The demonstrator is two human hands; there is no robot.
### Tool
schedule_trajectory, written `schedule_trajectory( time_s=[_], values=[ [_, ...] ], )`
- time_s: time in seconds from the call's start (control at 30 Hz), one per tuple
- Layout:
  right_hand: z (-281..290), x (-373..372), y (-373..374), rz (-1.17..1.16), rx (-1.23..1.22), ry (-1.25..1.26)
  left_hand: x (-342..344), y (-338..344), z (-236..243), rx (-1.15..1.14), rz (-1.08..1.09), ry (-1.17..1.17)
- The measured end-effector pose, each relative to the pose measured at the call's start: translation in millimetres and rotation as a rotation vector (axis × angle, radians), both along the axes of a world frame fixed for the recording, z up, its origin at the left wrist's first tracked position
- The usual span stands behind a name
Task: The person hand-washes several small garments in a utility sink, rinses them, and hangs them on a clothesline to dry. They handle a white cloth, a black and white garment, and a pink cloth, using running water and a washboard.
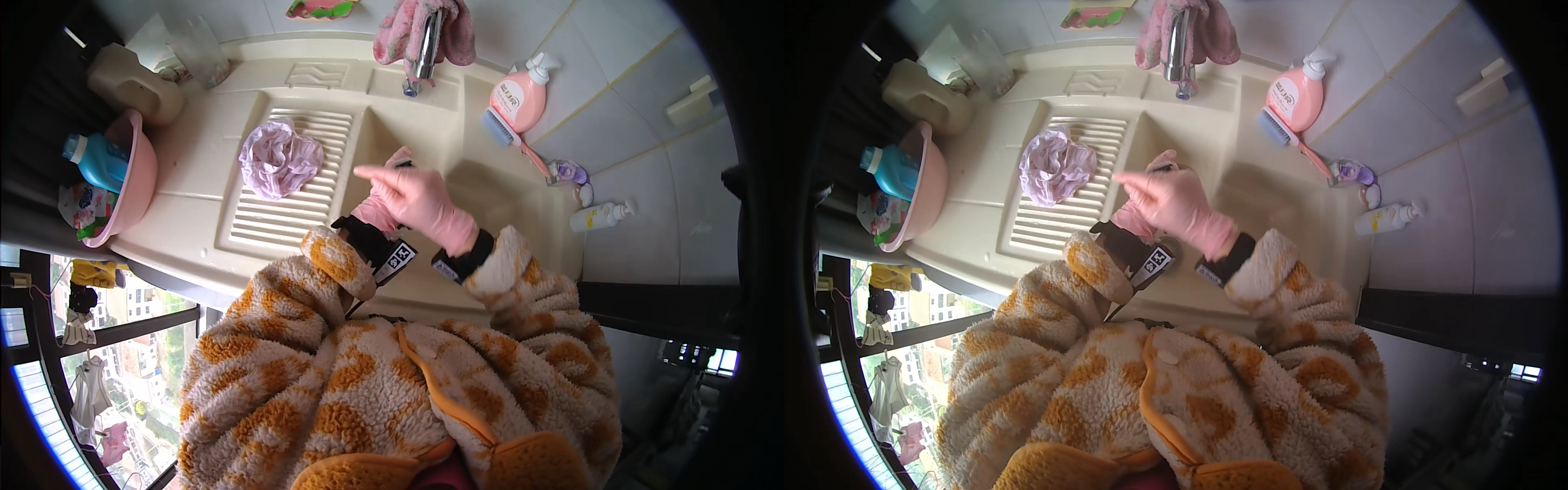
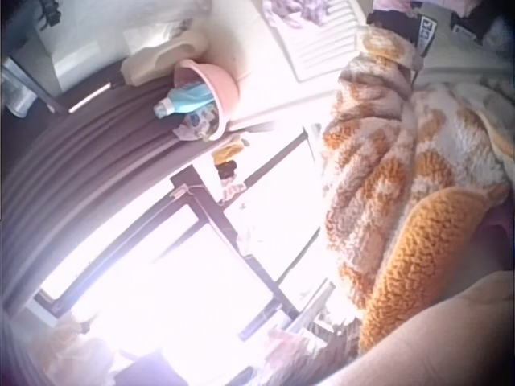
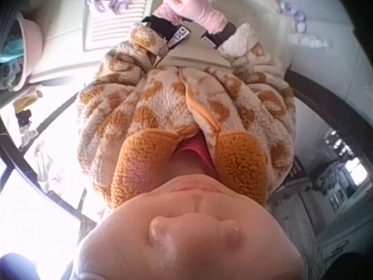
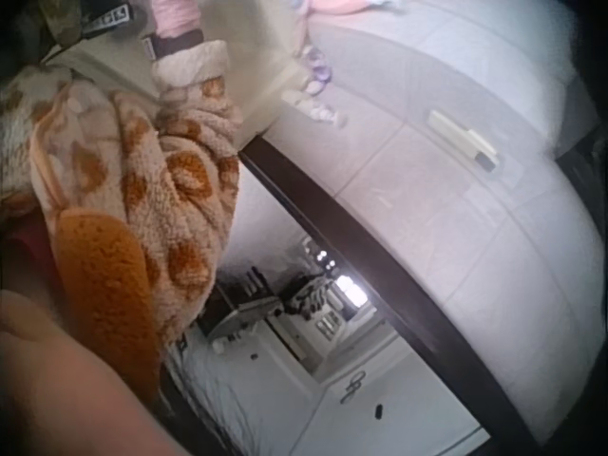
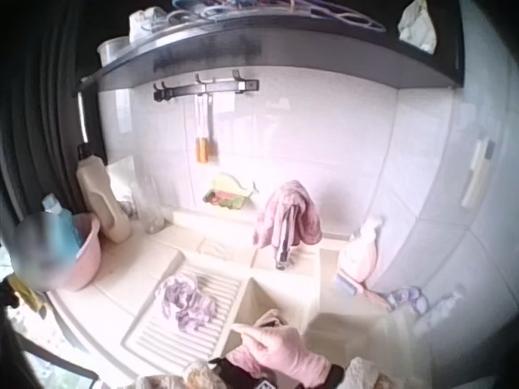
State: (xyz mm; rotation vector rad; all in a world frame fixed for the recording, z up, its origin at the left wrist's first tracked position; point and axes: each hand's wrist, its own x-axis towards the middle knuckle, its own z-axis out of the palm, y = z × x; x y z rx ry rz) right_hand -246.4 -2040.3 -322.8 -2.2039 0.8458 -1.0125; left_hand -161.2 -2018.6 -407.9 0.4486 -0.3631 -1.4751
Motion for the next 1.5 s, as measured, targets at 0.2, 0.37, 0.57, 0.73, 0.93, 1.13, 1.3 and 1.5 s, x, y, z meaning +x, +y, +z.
schedule_trajectory(
  time_s=[0.2,0.37,0.57,0.73,0.93,1.13,1.3,1.5],
  values=[
    [-18,5,-2,-0.187,-0.063,-0.085,0,1,30,0.308,-0.190,-0.086],
    [-40,-4,-15,-0.089,0.150,0.024,3,6,35,0.384,-0.299,-0.510],
    [-36,-19,-33,-0.336,0.363,-0.404,10,1,36,0.303,-0.309,-0.165],
    [-24,9,6,-0.114,-0.011,0.164,10,-2,25,-0.136,-0.204,-0.020],
    [-8,15,6,-0.215,-0.001,0.166,-1,4,24,-0.013,-0.202,-0.110],
    [-33,-8,-28,-0.251,0.272,-0.047,12,4,49,0.422,-0.385,-0.182],
    [-49,-55,-47,0.119,0.821,-0.251,30,1,61,0.326,-0.464,-0.409],
    [-78,-54,-3,0.394,0.861,0.063,68,-21,50,0.175,-0.203,0.079]
  ],
)
